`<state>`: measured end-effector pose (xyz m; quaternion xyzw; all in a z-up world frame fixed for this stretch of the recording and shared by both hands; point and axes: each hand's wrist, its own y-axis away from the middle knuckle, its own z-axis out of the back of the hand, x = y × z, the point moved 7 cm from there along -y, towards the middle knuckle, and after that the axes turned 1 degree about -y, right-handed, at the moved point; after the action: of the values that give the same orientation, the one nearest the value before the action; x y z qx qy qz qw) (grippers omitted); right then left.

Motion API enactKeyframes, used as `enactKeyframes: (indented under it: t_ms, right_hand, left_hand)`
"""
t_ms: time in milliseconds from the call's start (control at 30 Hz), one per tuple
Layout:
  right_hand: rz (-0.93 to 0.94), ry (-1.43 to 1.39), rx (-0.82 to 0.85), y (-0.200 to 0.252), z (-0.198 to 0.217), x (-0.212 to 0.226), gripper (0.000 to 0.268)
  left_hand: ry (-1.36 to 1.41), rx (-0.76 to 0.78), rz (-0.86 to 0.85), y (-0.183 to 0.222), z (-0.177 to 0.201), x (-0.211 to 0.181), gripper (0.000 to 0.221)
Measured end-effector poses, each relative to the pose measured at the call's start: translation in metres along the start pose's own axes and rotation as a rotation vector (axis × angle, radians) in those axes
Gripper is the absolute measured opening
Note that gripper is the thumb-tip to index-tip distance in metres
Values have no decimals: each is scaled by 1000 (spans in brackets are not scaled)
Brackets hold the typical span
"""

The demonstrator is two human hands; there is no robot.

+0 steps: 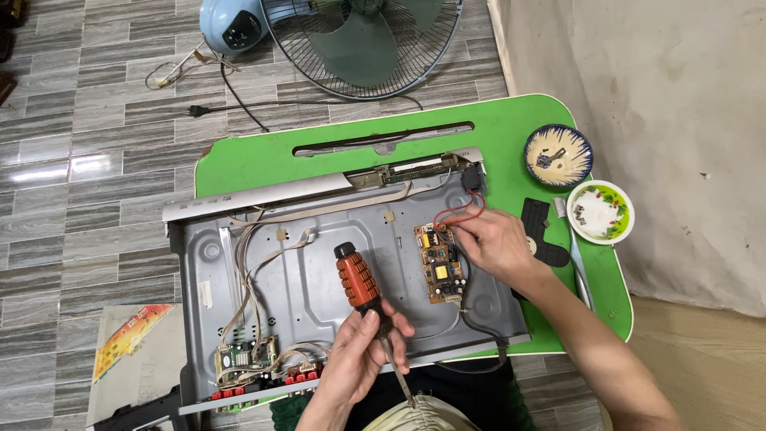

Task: Repairing the internal components of an electronic device using a screwdriver to manipulate a circuit board

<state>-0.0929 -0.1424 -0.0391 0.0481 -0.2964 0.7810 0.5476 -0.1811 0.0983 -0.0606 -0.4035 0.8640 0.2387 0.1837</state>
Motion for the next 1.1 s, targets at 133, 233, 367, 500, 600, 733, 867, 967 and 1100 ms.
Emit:
enactKeyframes:
  t_ms: [133, 233, 367, 500, 600, 733, 867, 967, 1100]
  right_hand:
    - [-92, 19, 83, 2, -5, -7, 22]
    - [-128, 91, 105, -1, -3, -11, 19]
    - [-178, 26, 117, -2, -3, -11, 17]
    - [-155, 39, 77, -1, -5, -8, 17]
    - [-71, 2, 43, -3, -1, -1, 17]
    - [16, 43, 12, 4, -2, -2, 17]
    - [22, 25, -62, -4, 24, 14, 12]
    - [-93, 16, -68, 5, 36, 12, 10]
    - [-179, 195, 13, 8, 69, 26, 7]
  left_hand:
    - [6, -14, 12, 1, 1, 2, 28]
    - [1, -2, 15, 1, -1, 0, 27]
    - [-13, -29, 21, 1, 0, 1, 27]
    - [-16, -16, 25, 1, -2, -1, 28]
    - [-3, -13, 30, 2, -1, 1, 27]
    - [10, -1, 35, 2, -1, 2, 26]
    - [12, 22, 21, 2, -2, 1, 27]
    - [17, 3, 33, 2, -1, 0, 28]
    - [47, -3, -5, 1, 0, 0, 27]
